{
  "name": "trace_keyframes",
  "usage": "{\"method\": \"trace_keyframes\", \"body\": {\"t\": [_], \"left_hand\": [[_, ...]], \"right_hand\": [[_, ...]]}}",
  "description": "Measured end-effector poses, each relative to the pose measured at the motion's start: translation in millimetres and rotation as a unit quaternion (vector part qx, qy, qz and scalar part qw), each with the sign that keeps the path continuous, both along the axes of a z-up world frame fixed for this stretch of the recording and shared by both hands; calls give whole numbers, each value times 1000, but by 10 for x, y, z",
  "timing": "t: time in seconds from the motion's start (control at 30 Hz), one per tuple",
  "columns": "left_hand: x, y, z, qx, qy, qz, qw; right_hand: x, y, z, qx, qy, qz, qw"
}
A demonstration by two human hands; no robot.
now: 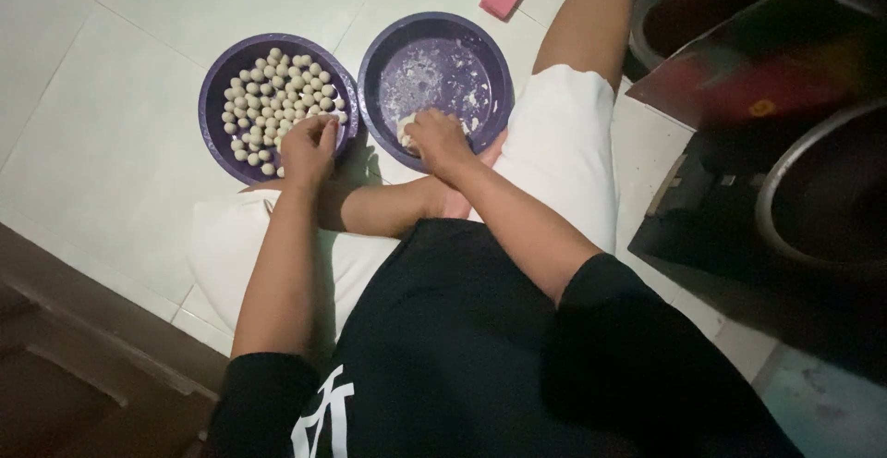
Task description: Rolling small pieces of dough into balls and placing them in a bowl.
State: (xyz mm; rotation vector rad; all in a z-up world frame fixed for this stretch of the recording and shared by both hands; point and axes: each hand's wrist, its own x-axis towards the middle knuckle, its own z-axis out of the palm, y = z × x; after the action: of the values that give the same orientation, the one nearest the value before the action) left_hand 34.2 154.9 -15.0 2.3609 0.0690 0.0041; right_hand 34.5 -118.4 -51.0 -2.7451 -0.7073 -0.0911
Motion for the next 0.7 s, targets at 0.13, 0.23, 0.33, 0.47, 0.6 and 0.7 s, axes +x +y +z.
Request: {"method": "trace_keyframes", "body": {"t": [0.13,0.23,0.33,0.47,0.6,0.7], "left_hand": [[-11,-124,16,-2,7,-17,1000],[-31,-326,-4,-29,46,-34,998],[-94,-645,-10,0,38,-97,995],[-134,-1115,-70,118,-22,-181,976],[-136,-1284,-84,143,-41,-194,970],[-109,-1219,-294,194,-119,-173,958]], "right_hand": [[112,-89,-237,67,14,0,998],[161,-164,-217,123,50,-4,991],[117,-226,16,172,92,-36,980],[136,-337,84,214,131,-71,966],[102,-418,97,251,140,-108,952],[69,-449,73,326,205,-149,911]]}}
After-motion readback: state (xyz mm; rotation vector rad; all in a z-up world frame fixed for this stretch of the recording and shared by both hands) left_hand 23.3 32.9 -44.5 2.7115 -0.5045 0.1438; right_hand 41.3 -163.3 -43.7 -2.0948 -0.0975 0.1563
